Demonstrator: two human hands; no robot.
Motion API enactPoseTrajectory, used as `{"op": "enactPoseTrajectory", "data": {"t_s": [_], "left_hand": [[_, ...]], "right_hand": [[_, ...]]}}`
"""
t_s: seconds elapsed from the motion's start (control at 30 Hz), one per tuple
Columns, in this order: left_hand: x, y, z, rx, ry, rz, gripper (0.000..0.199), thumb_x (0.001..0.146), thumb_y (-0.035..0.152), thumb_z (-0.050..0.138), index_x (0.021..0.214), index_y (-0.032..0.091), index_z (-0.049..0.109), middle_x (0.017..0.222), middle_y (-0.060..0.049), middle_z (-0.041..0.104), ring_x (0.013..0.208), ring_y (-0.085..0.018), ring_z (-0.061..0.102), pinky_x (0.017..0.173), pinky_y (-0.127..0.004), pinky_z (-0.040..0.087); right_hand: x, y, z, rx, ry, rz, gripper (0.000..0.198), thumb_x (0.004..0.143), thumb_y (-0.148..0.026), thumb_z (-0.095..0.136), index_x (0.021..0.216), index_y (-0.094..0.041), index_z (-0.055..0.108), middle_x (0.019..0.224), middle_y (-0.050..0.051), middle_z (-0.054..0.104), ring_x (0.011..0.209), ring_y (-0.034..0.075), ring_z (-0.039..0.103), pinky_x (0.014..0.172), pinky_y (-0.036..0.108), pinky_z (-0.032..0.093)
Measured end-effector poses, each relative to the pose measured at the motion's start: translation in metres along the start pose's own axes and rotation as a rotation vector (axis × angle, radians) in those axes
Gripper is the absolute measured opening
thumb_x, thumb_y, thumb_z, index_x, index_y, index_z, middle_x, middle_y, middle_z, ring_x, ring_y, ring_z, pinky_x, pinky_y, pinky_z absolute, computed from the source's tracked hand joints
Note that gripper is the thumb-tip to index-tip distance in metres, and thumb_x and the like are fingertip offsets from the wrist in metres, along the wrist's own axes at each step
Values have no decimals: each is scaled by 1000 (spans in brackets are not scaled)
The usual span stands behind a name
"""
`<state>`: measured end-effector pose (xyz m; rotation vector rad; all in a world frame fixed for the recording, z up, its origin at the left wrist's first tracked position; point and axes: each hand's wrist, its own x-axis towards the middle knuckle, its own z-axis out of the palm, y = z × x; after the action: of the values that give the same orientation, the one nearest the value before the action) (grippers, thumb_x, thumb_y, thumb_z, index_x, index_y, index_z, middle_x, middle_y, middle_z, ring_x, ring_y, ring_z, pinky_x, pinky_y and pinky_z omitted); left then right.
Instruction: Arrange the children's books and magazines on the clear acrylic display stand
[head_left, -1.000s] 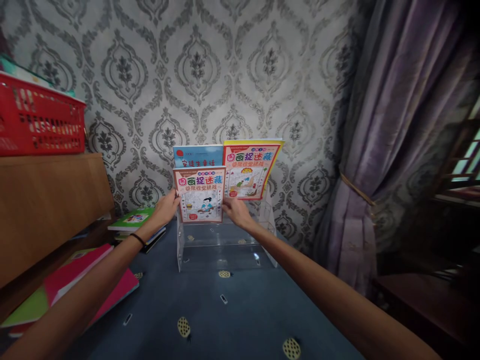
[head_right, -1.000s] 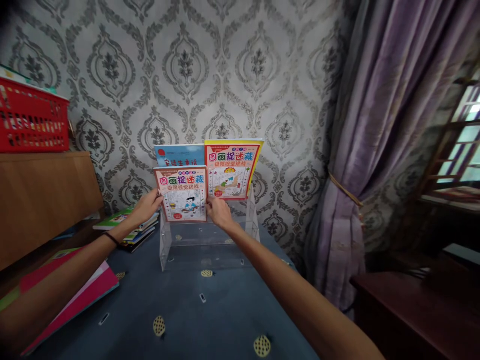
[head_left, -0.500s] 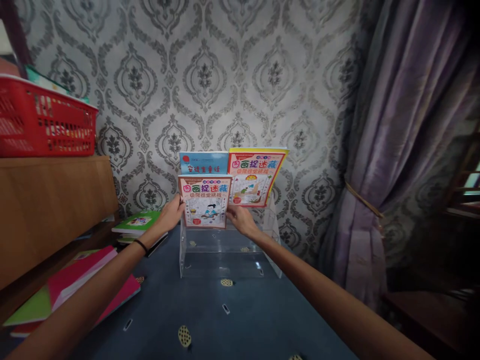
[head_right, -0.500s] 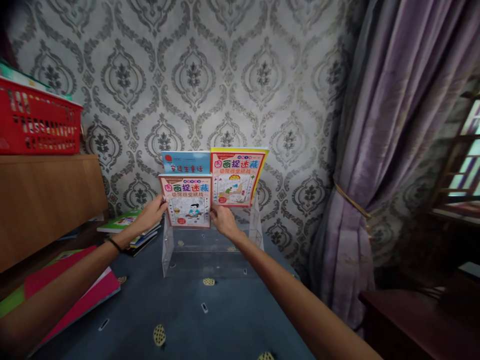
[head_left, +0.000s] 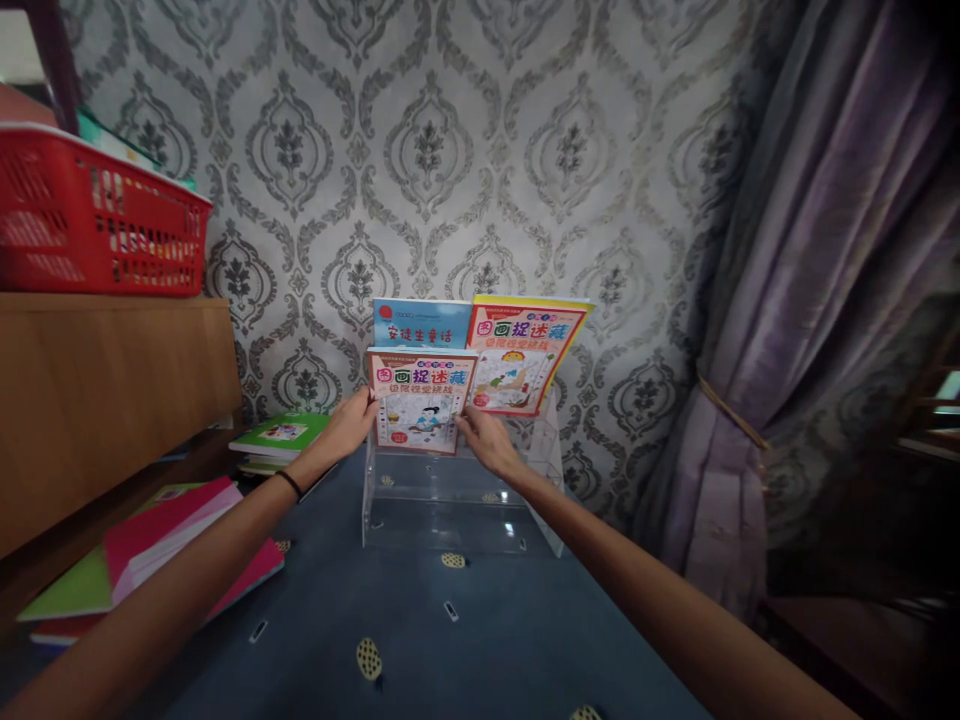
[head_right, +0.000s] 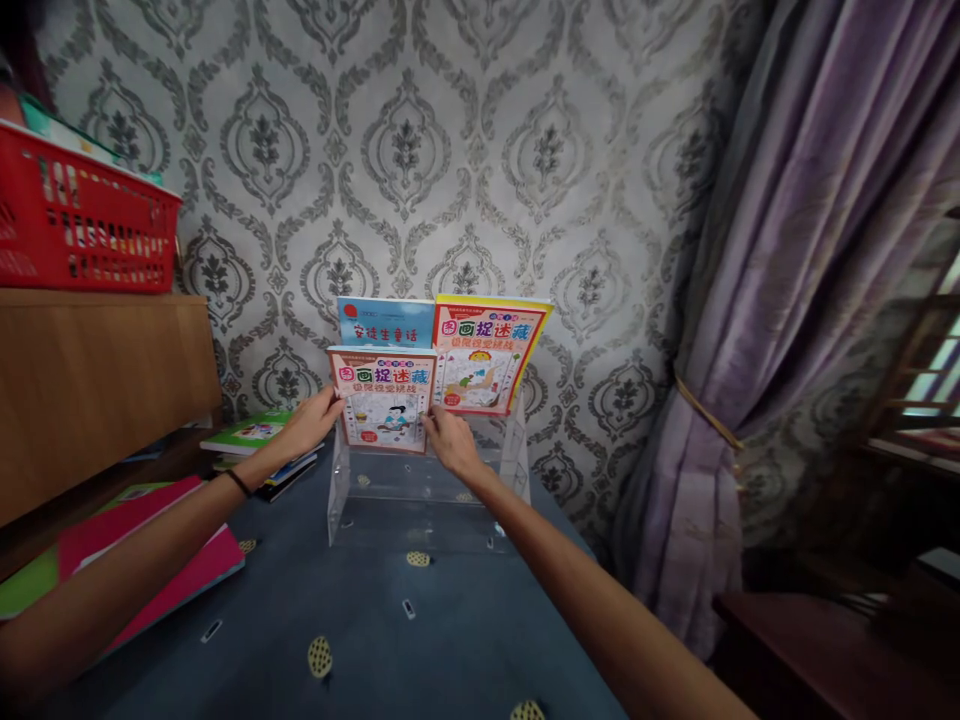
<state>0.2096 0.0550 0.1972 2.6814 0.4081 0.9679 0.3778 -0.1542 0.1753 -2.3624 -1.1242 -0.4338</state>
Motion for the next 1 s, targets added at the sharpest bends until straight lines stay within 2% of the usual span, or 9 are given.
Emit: {"op": "enactPoseTrajectory", "data": {"t_s": [0.13,0.33,0.7,0.87,1.0], "left_hand": [[2,1,2,-3,21,-24,19,98,24,43,107,17,58,109,-15,72,104,-29,68,91,-40,50],[1,3,0,22,12,-43,18,98,25,45,101,17,60,107,-15,73,101,-28,68,90,-38,49],[-2,4,-2,18,1,-36,17,98,24,45,102,16,60,105,-14,72,99,-28,68,90,-38,49],[-4,1,-2,-1,4,-19,19,98,26,45,106,17,60,107,-13,72,102,-27,67,93,-37,50],[-12,-18,-3,3,-3,-39,27,99,24,43,117,14,60,118,-13,70,112,-25,65,98,-35,48]], "right_hand": [[1,-2,1,-23,5,5,27,104,-31,43,107,-18,67,98,11,76,89,23,69,68,27,36],[1,0,2,-25,11,-23,26,102,-29,45,106,-18,69,95,10,76,85,22,68,66,26,35],[1,7,2,61,24,-79,27,97,-25,47,104,-17,72,97,11,77,86,23,69,73,27,44],[0,8,1,106,33,-83,29,97,-24,47,109,-18,72,105,10,77,95,25,71,80,29,49],[-5,10,6,148,57,-75,35,97,-25,45,123,-15,67,120,14,74,111,27,68,92,35,50]]}}
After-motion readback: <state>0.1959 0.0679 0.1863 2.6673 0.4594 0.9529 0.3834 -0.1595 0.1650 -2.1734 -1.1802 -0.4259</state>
